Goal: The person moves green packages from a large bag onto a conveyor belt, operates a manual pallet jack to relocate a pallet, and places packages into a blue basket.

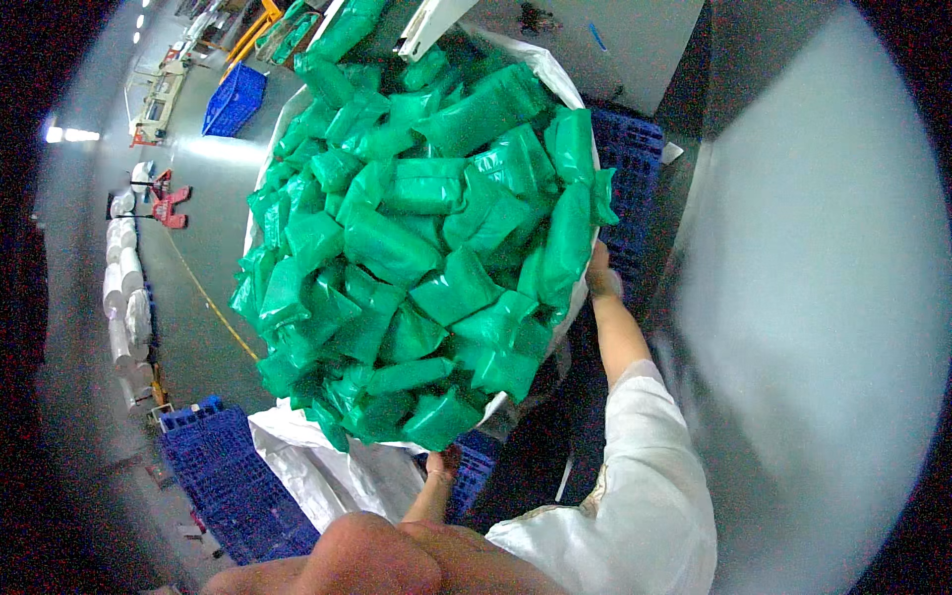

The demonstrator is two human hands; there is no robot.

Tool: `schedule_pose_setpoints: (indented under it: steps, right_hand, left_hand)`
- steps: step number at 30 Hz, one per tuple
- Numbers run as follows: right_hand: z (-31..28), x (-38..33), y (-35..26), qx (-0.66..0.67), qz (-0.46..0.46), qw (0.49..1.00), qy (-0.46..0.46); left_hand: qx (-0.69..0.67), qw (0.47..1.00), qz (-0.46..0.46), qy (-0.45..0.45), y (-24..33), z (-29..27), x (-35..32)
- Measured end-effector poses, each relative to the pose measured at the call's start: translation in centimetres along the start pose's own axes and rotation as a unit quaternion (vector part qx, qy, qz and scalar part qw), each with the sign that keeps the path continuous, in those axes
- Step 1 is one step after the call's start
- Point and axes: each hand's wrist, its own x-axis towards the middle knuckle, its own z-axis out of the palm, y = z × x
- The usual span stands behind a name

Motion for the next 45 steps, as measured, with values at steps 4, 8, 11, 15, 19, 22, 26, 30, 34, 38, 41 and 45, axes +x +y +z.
schedule_pose_setpoints:
  steps: [4, 8, 11, 15, 19, 22, 26, 30, 34, 38, 41, 45]
  right_hand:
    - [0.3, -4.4, -2.0, -0.003, 0.054, 0.998, 0.039]
    - [3.7, -4.5, -4.1, 0.023, 0.077, 0.994, 0.077]
    - [4.4, -3.5, -4.4, 0.046, 0.089, 0.991, 0.091]
    - [4.3, -4.0, -4.5, 0.084, 0.109, 0.986, 0.095]
    - [3.1, -4.7, -4.2, 0.101, 0.141, 0.981, 0.085]
    - [1.0, -3.6, -5.3, 0.174, 0.229, 0.952, 0.101]
    - [-0.5, -5.2, -8.0, 0.135, 0.102, 0.985, -0.016]
    - [-0.5, -7.7, -10.9, -0.292, 0.002, 0.956, -0.023]
    - [1.5, -10.1, -16.2, -0.327, 0.02, 0.942, -0.073]
    - [3.4, -12.0, -19.9, -0.122, 0.104, 0.987, -0.031]
    - [4.9, -13.2, -24.0, 0.088, 0.152, 0.984, 0.004]
    - [8.5, -18.6, -32.7, 0.113, 0.205, 0.969, 0.082]
  left_hand:
    - [-0.077, 0.997, -0.002, 0.021, -3.7, 1.2, -0.6]
    - [-0.062, 0.997, -0.002, 0.043, -1.6, -0.6, 0.4]
    - [0.027, 0.999, -0.029, 0.01, -0.5, -0.2, -1.1]
    - [0.025, 0.996, -0.02, 0.082, 0.3, -0.9, 0.0]
    - [0.03, 0.999, -0.021, 0.012, 0.0, -1.1, -0.3]
    - [0.081, 0.995, 0.007, -0.053, 0.9, -0.7, 0.1]
    - [-0.025, 0.998, -0.051, 0.017, 1.9, 0.0, -1.5]
    - [-0.027, 0.998, -0.028, 0.04, 1.0, 0.1, -3.1]
    - [0.016, 0.995, -0.024, 0.093, 2.6, -0.5, -4.1]
    - [0.075, 0.991, 0.021, 0.105, 4.1, -1.3, -4.5]
    - [0.128, 0.986, 0.026, 0.1, 5.3, -0.8, -4.4]
    - [0.196, 0.974, 0.069, 0.091, 5.7, -1.3, -6.9]
